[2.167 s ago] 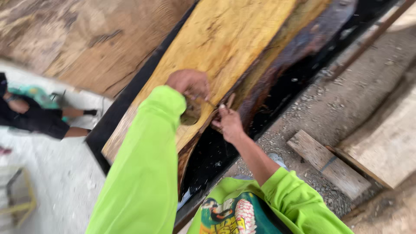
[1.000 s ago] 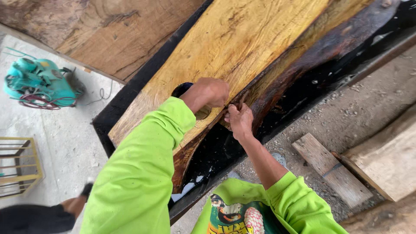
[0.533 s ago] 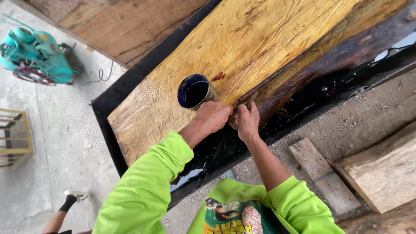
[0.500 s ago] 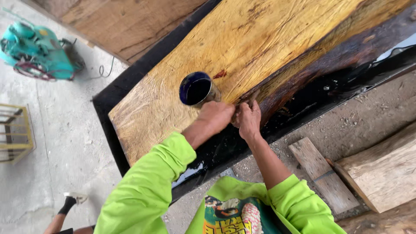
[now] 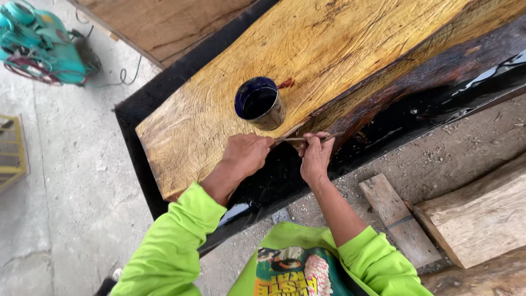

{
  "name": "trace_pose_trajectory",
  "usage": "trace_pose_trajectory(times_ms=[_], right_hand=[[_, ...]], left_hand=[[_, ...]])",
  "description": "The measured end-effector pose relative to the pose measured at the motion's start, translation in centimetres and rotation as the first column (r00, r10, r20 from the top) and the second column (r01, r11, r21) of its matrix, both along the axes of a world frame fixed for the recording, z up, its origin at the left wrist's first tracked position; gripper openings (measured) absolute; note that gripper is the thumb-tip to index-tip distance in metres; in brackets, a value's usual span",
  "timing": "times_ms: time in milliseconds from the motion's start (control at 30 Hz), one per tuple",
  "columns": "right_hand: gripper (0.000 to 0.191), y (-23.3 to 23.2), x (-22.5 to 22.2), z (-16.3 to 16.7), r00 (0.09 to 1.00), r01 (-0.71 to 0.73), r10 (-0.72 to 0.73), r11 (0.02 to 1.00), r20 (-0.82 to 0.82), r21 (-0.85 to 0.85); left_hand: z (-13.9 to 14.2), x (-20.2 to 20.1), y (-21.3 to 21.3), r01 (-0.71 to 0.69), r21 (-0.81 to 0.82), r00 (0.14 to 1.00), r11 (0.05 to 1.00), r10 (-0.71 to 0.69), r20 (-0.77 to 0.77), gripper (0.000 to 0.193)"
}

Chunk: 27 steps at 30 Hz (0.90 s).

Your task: The person applies a dark liquid coating from a tin can onto large wood slabs, using a small blade-like tool to spread the liquid along the wood surface and edges. They work along the length of the slabs, re-dipping the tool into the can and coating different sections of the wood.

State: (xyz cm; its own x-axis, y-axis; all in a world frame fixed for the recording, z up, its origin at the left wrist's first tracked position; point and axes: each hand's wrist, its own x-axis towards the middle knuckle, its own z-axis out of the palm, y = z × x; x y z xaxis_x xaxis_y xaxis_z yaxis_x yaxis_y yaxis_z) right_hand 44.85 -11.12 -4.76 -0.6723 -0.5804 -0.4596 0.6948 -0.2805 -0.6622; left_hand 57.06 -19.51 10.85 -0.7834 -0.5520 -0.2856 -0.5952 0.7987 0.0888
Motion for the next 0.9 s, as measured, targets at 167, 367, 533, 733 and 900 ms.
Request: trace_pose_trajectory(times_ms=[167,367,533,733,900], right_hand=[[0.017,-0.3,0.5,0.7,1.0,0.009,-0.01,0.993,0.007,0.121],[0.022,-1.3,1.0,0.3,0.992,0.046,-0.031,0.992,-0.123,0.117],[0.01,-1.5,2.5,-0.5,0.984,0.179,-0.168,0.955,0.065,-0.236],[0.021,0.4,3.2,0.5,0.954,0.286,-0.263,0.942,0.145,-0.173],[0.005,1.7,-1.6,1.5,0.98,0.201,-0.198,0.965,0.035,-0.17]], left_hand=[[-0.3,-0.6,-0.4,0.145,-0.075,0.985,0.987,-0.137,0.103,0.014],[-0.3,1.5,0.8,0.111,-0.125,0.98,0.986,-0.13,-0.152,0.017],[-1.0,1.7,1.1,0.145,-0.079,0.989,0.986,-0.143,0.026,0.017],[-0.4,8.7,2.2,0.029,-0.047,1.0,0.998,-0.029,-0.006,0.03],[-2.6,8.4,5.4,-0.063,-0.02,0.966,0.998,0.056,-0.253,0.034]])
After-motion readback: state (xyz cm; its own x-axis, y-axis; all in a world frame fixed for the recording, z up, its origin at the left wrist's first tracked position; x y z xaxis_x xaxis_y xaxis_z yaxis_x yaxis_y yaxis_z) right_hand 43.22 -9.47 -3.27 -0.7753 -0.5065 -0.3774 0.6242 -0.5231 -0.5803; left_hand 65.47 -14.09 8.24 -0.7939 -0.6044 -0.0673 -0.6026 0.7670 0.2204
